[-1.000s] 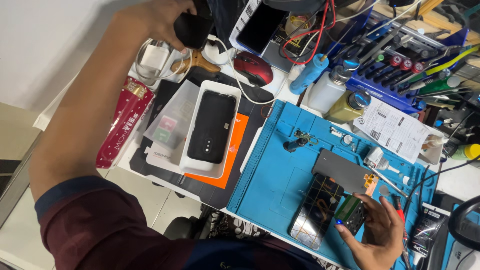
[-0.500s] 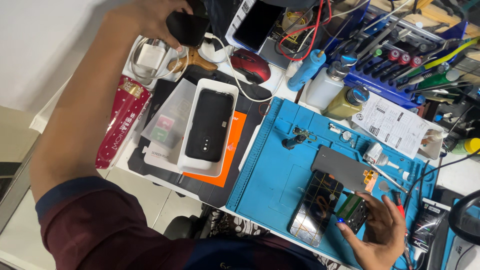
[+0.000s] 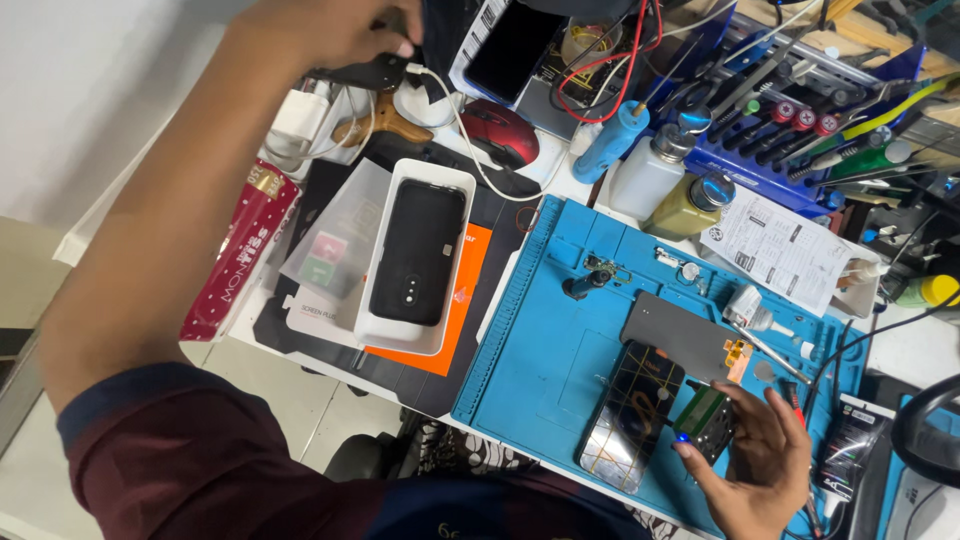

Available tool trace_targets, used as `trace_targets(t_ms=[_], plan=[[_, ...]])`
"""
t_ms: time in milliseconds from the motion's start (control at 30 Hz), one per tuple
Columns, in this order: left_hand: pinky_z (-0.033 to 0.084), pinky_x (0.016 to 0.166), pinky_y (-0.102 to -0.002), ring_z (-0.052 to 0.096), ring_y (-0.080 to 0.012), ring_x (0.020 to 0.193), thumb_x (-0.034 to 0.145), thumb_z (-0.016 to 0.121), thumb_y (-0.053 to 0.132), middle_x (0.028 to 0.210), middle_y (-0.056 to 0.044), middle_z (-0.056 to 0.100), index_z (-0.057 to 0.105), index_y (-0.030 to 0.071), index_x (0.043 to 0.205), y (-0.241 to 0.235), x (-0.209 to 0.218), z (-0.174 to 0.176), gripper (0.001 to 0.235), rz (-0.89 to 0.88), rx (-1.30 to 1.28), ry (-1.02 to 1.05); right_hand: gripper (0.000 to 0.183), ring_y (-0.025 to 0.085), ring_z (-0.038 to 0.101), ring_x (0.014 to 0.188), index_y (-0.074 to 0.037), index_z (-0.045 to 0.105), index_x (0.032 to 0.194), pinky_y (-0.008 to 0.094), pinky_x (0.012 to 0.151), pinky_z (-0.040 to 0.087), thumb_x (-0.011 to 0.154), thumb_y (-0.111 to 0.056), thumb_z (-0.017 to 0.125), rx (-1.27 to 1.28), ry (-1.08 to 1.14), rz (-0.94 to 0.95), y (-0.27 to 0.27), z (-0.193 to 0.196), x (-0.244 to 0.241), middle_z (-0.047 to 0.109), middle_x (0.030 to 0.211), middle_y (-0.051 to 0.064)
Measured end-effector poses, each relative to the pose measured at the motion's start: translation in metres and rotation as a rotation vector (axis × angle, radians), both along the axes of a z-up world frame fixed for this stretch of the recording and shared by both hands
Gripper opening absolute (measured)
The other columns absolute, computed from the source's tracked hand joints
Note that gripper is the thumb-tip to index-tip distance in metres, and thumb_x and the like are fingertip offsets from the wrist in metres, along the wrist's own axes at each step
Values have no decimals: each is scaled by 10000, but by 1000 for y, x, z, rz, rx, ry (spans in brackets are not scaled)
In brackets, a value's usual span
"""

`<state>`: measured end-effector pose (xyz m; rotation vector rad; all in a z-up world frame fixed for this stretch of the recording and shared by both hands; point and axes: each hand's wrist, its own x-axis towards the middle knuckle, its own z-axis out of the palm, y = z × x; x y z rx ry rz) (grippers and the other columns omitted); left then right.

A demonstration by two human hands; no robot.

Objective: The person holds a smartphone with a cracked screen and uses a small green device to scan the phone's surface. They then pick up a SIM card tray from a white tray and insert it into the phone. The person continues to handle the phone and the green device throughout the clip.

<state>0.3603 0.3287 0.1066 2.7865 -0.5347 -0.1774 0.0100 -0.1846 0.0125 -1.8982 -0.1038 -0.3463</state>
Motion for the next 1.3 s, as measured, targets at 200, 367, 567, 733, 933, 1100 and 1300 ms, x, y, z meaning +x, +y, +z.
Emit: trace_targets(t_ms=[200,367,567,733,933,1100,1300], plan=[[555,820,-415,709,-276,1000,788,846,126,1069,-74,763,787,111,1080,-36,24,-12,298,-211,120,-48,1005,328,622,1308,-62,332,1583,408,1045,569,703,48,806,15,-25,12,3,1,3,582,1406,296],[574,798,-423,718,-282,993,727,883,86,1035,-96,771,806,109,1006,-40,31,-24,290,-154,274,-47,985,341,612,1332,-59,329,1584,425,1081,559,724,48,798,3,-26,7,2,4,1,579,1411,301],[588,723,-437,731,-291,920,688,895,58,973,-113,761,798,68,930,-43,36,-27,262,-139,320,-63,989,338,617,1317,-58,337,1577,428,1056,567,710,47,800,-10,-3,-3,5,4,4,583,1405,294],[609,636,-396,770,-244,761,824,771,-4,815,-115,766,773,-30,810,-45,37,-31,30,-92,313,-89,993,340,607,1330,-59,335,1577,433,1066,562,706,43,802,-8,-1,0,7,2,3,577,1406,296],[606,620,-387,755,-240,739,777,790,23,770,-103,756,764,-9,744,-46,36,-30,53,-167,379,-167,986,342,613,1324,-59,333,1574,434,1063,570,713,38,802,-20,12,-6,7,2,4,580,1406,298],[604,628,-400,758,-248,765,777,790,20,779,-88,754,769,1,757,-42,34,-33,35,-187,337,-190,982,345,618,1316,-57,334,1569,432,1059,572,712,34,805,-35,11,-6,8,2,5,582,1400,299],[597,752,-404,744,-303,853,731,847,94,822,-132,748,769,9,761,-34,39,-43,119,-319,402,-328,983,346,614,1324,-54,335,1569,428,1059,569,711,36,805,-12,-5,8,9,1,6,581,1403,300]])
